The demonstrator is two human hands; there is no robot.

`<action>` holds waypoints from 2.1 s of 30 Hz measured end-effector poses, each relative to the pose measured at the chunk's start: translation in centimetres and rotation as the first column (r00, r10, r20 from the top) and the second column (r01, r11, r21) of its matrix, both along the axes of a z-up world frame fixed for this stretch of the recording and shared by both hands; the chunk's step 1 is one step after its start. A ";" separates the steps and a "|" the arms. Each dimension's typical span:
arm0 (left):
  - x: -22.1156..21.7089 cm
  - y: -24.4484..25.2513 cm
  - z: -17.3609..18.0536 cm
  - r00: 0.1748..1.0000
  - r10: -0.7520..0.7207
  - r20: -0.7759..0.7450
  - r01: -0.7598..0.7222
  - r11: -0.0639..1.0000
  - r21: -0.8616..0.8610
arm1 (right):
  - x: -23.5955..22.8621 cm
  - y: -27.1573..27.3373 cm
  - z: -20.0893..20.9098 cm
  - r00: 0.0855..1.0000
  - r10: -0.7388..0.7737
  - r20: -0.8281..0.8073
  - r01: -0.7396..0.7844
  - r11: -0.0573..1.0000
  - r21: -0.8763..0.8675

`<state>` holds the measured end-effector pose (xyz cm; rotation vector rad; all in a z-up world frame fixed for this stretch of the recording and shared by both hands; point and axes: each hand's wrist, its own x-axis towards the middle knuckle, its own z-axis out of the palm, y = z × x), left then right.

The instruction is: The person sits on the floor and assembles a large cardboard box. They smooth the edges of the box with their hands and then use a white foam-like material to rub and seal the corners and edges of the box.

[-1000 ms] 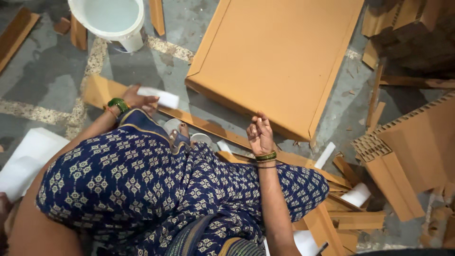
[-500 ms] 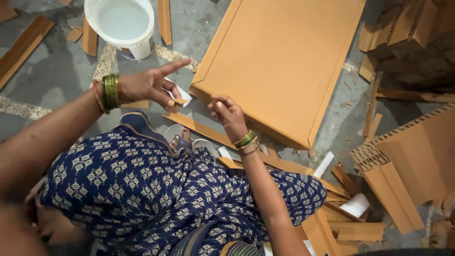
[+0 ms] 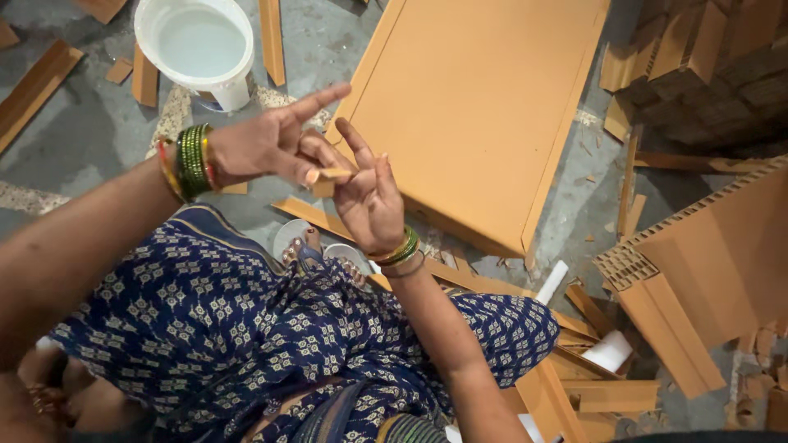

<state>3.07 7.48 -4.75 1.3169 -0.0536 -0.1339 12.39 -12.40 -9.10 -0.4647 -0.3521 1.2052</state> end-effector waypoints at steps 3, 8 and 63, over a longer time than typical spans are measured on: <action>-0.2 -0.1 0.1 0.987 0.111 -0.116 -0.116 0.992 -0.039 | 0.3 0.2 -0.3 0.966 0.133 -0.222 -0.073 0.963 0.258; -0.1 1.1 0.8 0.930 0.343 -0.131 -0.308 0.923 0.229 | 3.2 1.4 -4.8 0.998 -0.051 -0.022 0.050 0.998 -0.025; -6.2 2.5 8.3 0.718 0.694 -0.045 -0.661 0.701 0.268 | 8.6 1.3 -13.7 0.975 0.054 -0.214 -0.070 0.995 -0.068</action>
